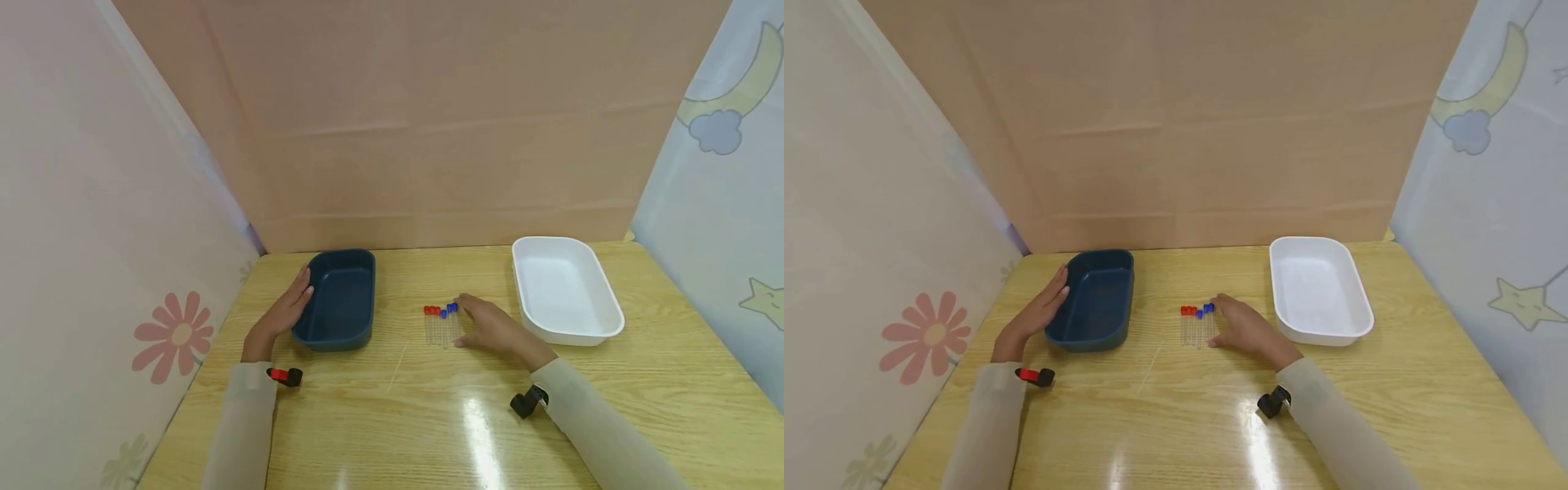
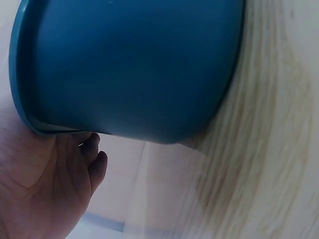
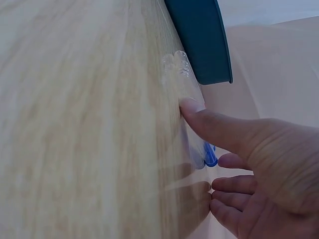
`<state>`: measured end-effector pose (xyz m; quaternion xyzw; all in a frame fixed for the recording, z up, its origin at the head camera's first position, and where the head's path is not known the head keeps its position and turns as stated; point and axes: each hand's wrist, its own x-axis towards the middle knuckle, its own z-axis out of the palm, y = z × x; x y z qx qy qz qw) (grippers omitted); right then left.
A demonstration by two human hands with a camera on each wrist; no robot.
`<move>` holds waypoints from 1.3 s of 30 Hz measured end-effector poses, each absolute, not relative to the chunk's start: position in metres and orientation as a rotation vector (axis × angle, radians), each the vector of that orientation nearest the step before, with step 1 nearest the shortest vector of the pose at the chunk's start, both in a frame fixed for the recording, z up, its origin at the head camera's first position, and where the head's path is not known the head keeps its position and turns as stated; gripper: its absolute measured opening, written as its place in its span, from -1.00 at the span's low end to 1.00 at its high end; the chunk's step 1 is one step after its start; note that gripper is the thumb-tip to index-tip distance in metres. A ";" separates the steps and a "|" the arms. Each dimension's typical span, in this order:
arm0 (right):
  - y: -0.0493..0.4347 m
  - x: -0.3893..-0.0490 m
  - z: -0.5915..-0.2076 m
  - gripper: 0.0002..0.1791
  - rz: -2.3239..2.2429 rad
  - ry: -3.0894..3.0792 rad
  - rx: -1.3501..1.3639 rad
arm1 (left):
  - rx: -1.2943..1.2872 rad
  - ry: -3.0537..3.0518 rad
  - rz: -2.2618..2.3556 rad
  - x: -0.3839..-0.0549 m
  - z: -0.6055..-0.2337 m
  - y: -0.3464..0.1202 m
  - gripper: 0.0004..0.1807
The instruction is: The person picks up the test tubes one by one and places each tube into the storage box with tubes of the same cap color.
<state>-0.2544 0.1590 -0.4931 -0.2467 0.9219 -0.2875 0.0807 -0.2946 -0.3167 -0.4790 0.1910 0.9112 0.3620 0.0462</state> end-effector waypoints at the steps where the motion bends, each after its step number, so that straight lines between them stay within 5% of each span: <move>1: 0.160 -0.255 -0.492 0.05 -0.857 2.751 -0.743 | 0.584 2.786 1.099 -0.295 -0.479 -0.316 -0.31; 39: 0.160 -0.257 -0.492 0.06 -0.830 2.785 -0.720 | 0.556 2.909 0.713 -0.287 -0.470 -0.300 -0.24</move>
